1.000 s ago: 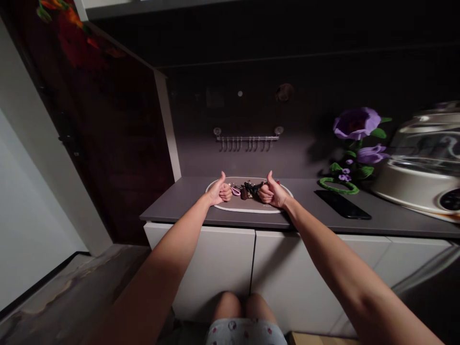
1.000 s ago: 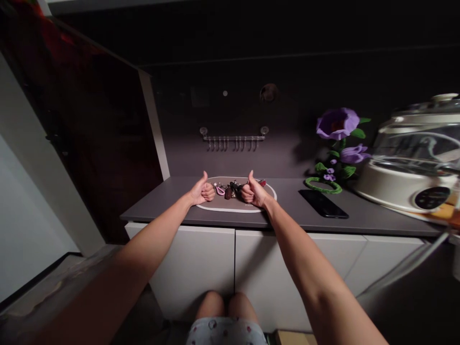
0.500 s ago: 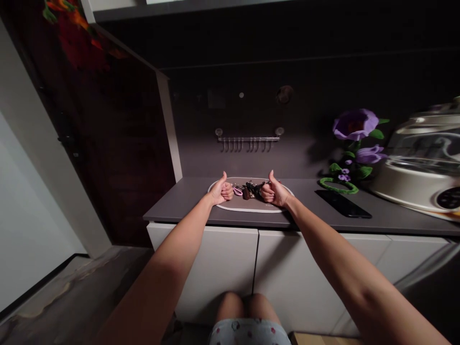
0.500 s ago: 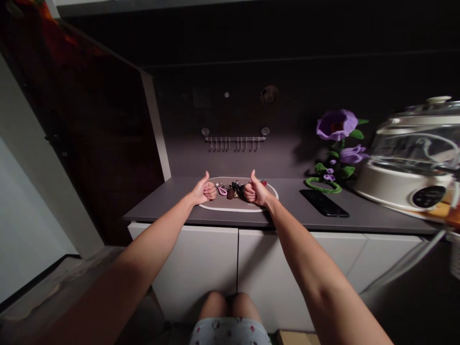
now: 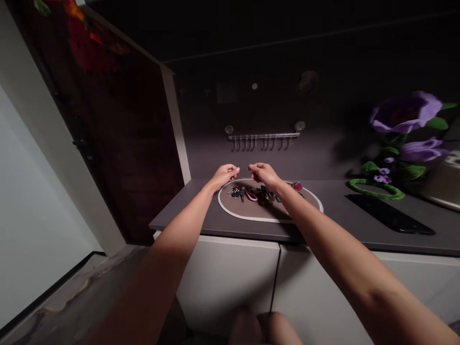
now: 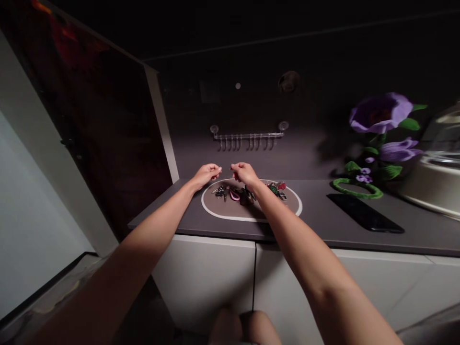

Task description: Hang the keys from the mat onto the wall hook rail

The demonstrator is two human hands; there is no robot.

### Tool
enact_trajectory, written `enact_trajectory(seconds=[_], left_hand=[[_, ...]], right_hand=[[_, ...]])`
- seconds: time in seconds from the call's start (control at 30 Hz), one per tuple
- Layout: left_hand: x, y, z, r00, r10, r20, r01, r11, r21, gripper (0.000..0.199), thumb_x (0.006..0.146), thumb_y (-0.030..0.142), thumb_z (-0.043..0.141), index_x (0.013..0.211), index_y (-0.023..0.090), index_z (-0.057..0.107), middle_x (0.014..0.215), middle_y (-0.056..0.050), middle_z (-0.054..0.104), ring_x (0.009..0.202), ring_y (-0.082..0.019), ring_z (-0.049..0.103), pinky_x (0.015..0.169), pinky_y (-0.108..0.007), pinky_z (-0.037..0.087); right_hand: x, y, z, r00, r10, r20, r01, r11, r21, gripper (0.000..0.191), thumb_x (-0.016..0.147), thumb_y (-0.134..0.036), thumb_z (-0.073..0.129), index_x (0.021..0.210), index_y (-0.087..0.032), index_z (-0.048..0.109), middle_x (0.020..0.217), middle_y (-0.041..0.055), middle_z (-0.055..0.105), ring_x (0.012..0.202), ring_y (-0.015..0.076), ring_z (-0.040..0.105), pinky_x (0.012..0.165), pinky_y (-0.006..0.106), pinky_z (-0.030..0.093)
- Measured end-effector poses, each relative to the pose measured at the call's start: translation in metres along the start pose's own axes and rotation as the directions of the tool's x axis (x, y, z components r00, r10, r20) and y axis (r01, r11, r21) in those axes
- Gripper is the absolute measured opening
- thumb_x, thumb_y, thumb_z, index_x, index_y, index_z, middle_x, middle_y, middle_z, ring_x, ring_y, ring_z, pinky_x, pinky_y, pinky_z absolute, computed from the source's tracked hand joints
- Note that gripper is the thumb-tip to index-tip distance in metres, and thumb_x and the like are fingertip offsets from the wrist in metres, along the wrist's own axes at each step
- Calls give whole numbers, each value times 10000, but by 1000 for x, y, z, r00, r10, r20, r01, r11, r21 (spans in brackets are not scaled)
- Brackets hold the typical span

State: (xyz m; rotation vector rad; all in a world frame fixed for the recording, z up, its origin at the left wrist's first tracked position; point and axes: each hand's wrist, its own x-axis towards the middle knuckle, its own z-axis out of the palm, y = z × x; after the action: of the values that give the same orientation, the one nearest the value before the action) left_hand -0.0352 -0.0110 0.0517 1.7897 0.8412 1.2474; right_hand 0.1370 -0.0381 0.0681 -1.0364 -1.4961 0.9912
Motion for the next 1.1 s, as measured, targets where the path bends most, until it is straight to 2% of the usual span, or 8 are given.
enact_trajectory(seconds=[0.13, 0.23, 0.33, 0.43, 0.6, 0.83, 0.97, 1.1], left_hand=[[1, -19, -7, 996, 81, 31, -86, 959, 269, 158, 720, 273, 557, 747, 118, 575, 641, 11, 557, 563, -73, 457, 578, -209, 362], [-3, -33, -11, 990, 119, 76, -140, 897, 420, 156, 738, 225, 516, 805, 119, 609, 767, -25, 606, 676, -103, 507, 676, -237, 395], [-5, -40, -15, 974, 142, 174, -217, 792, 571, 185, 734, 163, 494, 853, 135, 633, 852, -43, 617, 786, -131, 528, 766, -267, 399], [-5, -41, -17, 948, 136, 288, -297, 703, 647, 241, 713, 92, 480, 880, 157, 642, 893, -42, 613, 852, -138, 530, 809, -269, 396], [-5, -40, -18, 922, 104, 372, -344, 659, 669, 244, 702, 73, 495, 869, 163, 648, 871, -38, 611, 849, -138, 537, 791, -256, 410], [-3, -47, -18, 900, 136, 414, -399, 635, 661, 151, 729, 135, 534, 815, 162, 654, 835, -33, 614, 829, -134, 542, 785, -255, 410], [-3, -46, -16, 905, 127, 405, -391, 622, 679, 132, 737, 147, 531, 791, 161, 650, 811, -29, 616, 812, -132, 544, 775, -254, 408], [-4, -43, -15, 928, 126, 352, -347, 641, 685, 132, 741, 172, 528, 781, 159, 653, 812, -31, 632, 799, -136, 551, 764, -254, 403]], right_hand=[[16, 17, 15, 992, -88, -90, 67, 975, -213, 88, 798, -194, 482, 744, -141, 525, 541, -15, 549, 463, 65, 472, 503, 184, 371], [21, 34, 17, 980, -174, -101, 113, 891, -440, 103, 786, -195, 489, 810, -136, 571, 668, 21, 618, 589, 89, 537, 612, 204, 404], [20, 45, 14, 974, -227, -5, 173, 755, -633, 145, 775, -178, 500, 868, -143, 606, 840, 56, 660, 738, 116, 574, 702, 218, 404], [19, 49, 11, 968, -225, 113, 233, 632, -739, 174, 780, -166, 497, 894, -144, 627, 911, 76, 665, 818, 140, 586, 736, 219, 399], [20, 51, 11, 965, -186, 187, 259, 532, -807, 218, 795, -164, 480, 939, -139, 642, 950, 93, 666, 872, 155, 594, 745, 210, 396], [20, 49, 15, 972, -151, 181, 233, 494, -837, 247, 808, -161, 455, 971, -139, 640, 996, 85, 660, 902, 161, 593, 752, 205, 390], [19, 49, 16, 973, -146, 178, 227, 488, -843, 251, 803, -152, 459, 977, -135, 638, 983, 87, 662, 898, 157, 594, 752, 200, 388], [20, 50, 16, 970, -158, 184, 239, 489, -839, 252, 795, -147, 463, 972, -137, 642, 973, 85, 664, 885, 156, 592, 745, 200, 385]])
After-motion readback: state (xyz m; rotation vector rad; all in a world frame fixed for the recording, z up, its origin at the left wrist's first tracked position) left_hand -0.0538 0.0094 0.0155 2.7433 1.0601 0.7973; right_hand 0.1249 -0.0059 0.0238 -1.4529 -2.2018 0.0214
